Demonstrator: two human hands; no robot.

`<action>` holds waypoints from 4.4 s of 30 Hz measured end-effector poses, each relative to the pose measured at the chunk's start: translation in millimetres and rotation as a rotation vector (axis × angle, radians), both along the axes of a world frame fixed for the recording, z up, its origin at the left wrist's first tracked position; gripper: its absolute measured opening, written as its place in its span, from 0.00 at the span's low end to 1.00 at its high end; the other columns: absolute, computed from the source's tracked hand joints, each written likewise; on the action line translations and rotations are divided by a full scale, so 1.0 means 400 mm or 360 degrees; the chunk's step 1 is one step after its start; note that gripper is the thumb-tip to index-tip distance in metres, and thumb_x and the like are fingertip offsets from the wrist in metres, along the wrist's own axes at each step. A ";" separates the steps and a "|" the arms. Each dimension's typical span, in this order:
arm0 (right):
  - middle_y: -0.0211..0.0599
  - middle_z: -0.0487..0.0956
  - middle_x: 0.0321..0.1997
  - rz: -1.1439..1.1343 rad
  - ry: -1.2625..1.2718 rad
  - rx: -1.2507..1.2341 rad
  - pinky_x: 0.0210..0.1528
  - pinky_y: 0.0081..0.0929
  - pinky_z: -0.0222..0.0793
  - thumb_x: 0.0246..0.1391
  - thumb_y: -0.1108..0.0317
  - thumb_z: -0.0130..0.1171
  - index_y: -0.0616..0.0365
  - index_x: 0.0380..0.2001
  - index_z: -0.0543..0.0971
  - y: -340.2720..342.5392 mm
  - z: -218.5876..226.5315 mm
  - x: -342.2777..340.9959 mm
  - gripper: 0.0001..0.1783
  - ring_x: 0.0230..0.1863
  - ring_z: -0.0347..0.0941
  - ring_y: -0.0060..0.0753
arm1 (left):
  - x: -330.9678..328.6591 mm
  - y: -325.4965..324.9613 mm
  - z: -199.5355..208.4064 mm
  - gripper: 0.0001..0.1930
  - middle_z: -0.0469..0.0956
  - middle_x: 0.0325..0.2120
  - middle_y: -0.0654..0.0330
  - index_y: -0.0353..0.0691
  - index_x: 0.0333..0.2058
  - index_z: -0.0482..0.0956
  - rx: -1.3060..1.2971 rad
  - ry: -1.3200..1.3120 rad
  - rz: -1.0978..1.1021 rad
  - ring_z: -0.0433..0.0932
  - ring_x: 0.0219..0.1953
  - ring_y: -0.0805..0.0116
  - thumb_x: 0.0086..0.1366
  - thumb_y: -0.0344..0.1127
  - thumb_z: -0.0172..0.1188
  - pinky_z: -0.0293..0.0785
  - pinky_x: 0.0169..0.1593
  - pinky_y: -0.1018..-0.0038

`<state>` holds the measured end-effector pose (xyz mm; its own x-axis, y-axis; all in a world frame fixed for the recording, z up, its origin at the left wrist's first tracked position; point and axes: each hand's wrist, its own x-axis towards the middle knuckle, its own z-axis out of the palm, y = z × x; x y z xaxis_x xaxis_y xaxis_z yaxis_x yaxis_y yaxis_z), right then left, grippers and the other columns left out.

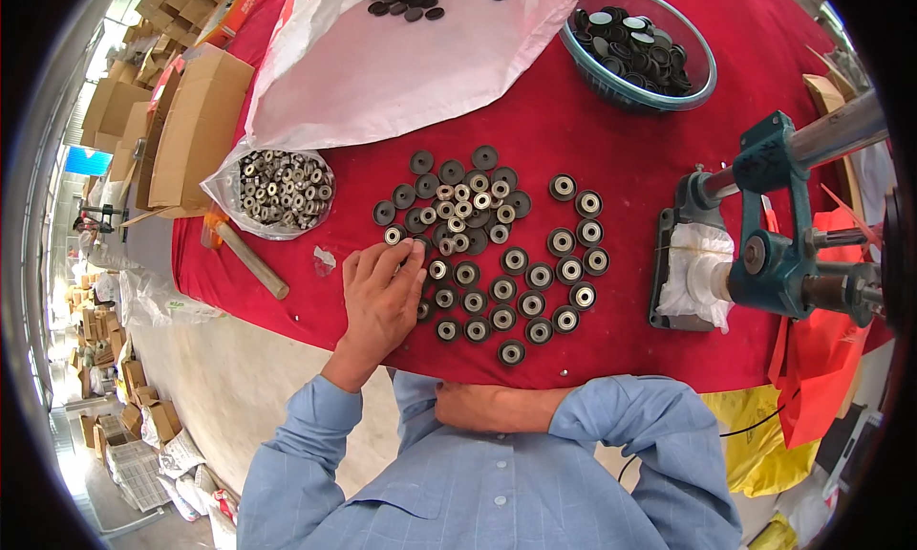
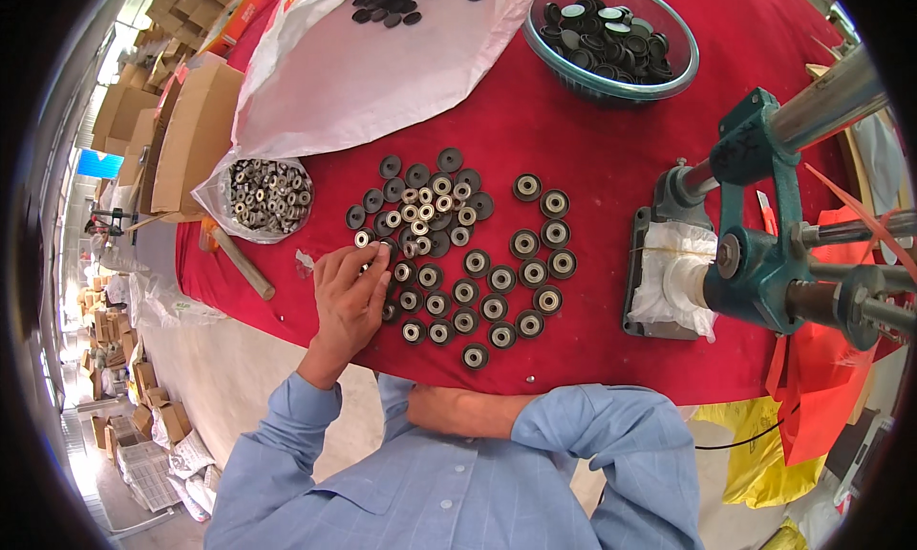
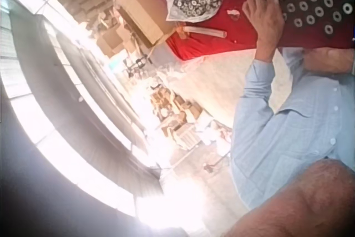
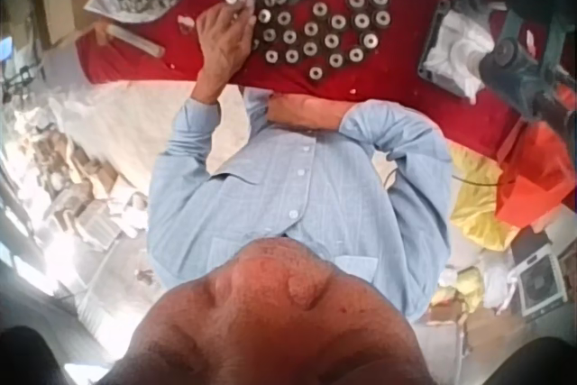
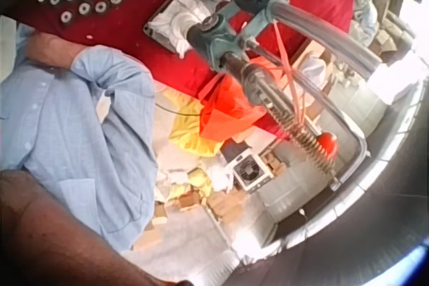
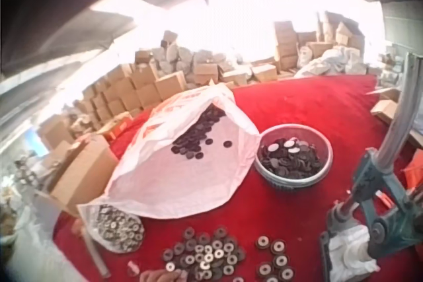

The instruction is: The person arranges numerous small metal washers and black rubber discs on a red tablecloth. They then use a rubber mallet to tap the metal washers into the rubber discs, creating a series of assembled units. The person works methodically across the table, ensuring each washer is seated within a disc.

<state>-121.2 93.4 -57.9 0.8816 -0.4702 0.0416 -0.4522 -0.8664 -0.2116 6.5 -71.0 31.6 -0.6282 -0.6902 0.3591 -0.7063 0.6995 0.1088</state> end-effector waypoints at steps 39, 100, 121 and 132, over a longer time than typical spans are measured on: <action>0.46 0.86 0.29 -0.0064 -0.0156 -0.0017 0.43 0.47 0.76 0.46 0.62 0.64 0.63 0.29 0.89 0.006 -0.001 -0.007 0.15 0.35 0.83 0.45 | 0.055 -0.167 -0.050 0.12 0.87 0.43 0.54 0.36 0.46 0.90 0.0257 0.0703 0.0315 0.87 0.45 0.59 0.64 0.23 0.73 0.82 0.50 0.68; 0.39 0.90 0.34 -0.0044 -0.0118 0.0090 0.45 0.50 0.77 0.50 0.65 0.66 0.55 0.31 0.93 0.007 -0.007 -0.001 0.10 0.39 0.87 0.47 | -0.027 -0.115 -0.026 0.11 0.88 0.43 0.54 0.36 0.44 0.91 0.0229 0.0569 0.0076 0.87 0.46 0.55 0.62 0.21 0.73 0.84 0.48 0.65; 0.40 0.90 0.32 -0.0178 -0.0040 0.0068 0.44 0.49 0.76 0.49 0.64 0.66 0.54 0.29 0.92 0.014 0.021 -0.015 0.10 0.37 0.86 0.46 | -0.007 -0.083 -0.029 0.24 0.87 0.49 0.60 0.39 0.51 0.90 -0.0076 0.0142 -0.0070 0.84 0.53 0.56 0.55 0.17 0.63 0.73 0.58 0.58; 0.38 0.89 0.32 -0.0085 -0.0019 -0.0052 0.42 0.49 0.76 0.50 0.64 0.65 0.54 0.28 0.92 0.008 0.000 -0.007 0.10 0.36 0.86 0.43 | -0.007 -0.083 -0.013 0.23 0.86 0.51 0.59 0.39 0.52 0.89 -0.0038 0.0121 -0.0023 0.81 0.56 0.55 0.58 0.18 0.62 0.70 0.62 0.56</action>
